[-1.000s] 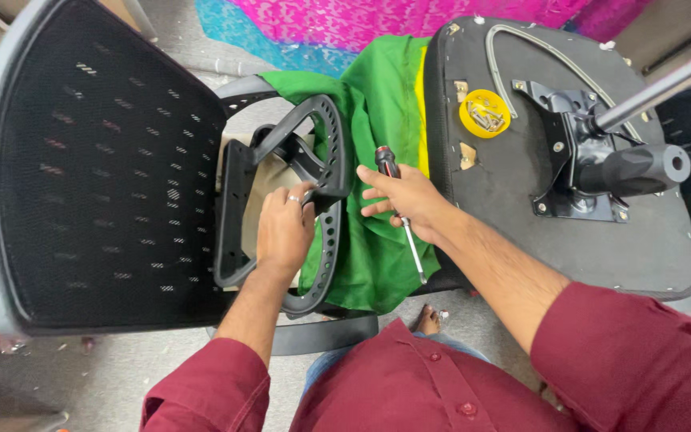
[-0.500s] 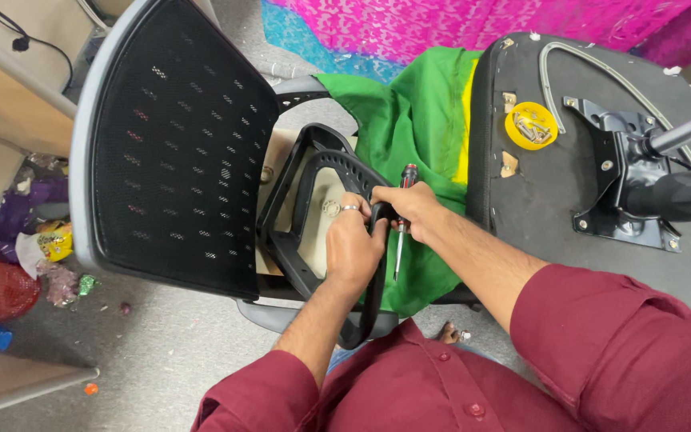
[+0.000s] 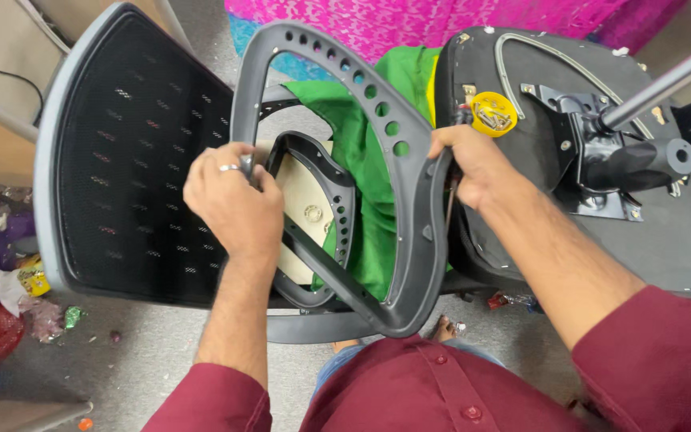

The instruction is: The person attaches a black plastic chair base to an inverted office chair using a screwdriver. They align the base, insert screws, and tighten them to secure the base to the chair frame.

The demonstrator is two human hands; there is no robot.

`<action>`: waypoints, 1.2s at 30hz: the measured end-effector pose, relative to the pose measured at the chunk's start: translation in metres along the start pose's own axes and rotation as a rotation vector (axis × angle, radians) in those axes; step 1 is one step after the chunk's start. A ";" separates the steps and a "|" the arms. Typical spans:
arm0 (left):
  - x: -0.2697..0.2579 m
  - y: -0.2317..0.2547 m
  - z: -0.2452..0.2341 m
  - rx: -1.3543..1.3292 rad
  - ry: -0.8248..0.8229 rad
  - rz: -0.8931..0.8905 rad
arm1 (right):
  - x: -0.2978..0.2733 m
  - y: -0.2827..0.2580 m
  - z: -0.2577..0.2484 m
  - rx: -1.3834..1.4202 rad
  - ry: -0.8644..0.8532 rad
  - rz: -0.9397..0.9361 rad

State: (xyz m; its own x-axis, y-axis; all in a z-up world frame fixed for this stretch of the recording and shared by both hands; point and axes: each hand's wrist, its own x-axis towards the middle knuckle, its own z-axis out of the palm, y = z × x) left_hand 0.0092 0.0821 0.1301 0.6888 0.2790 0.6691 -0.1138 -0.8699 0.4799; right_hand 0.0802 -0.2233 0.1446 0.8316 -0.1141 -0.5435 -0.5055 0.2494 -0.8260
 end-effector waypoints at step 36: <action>-0.137 0.292 0.057 -1.707 -0.586 -1.317 | -0.229 -0.016 -0.323 -0.184 0.220 -0.506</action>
State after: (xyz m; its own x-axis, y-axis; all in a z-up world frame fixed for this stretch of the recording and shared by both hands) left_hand -0.0769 -0.2331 0.1461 0.9104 -0.1662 -0.3789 0.3483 0.8022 0.4849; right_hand -0.1761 -0.5116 0.2341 0.9230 -0.3772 -0.0761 -0.1053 -0.0574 -0.9928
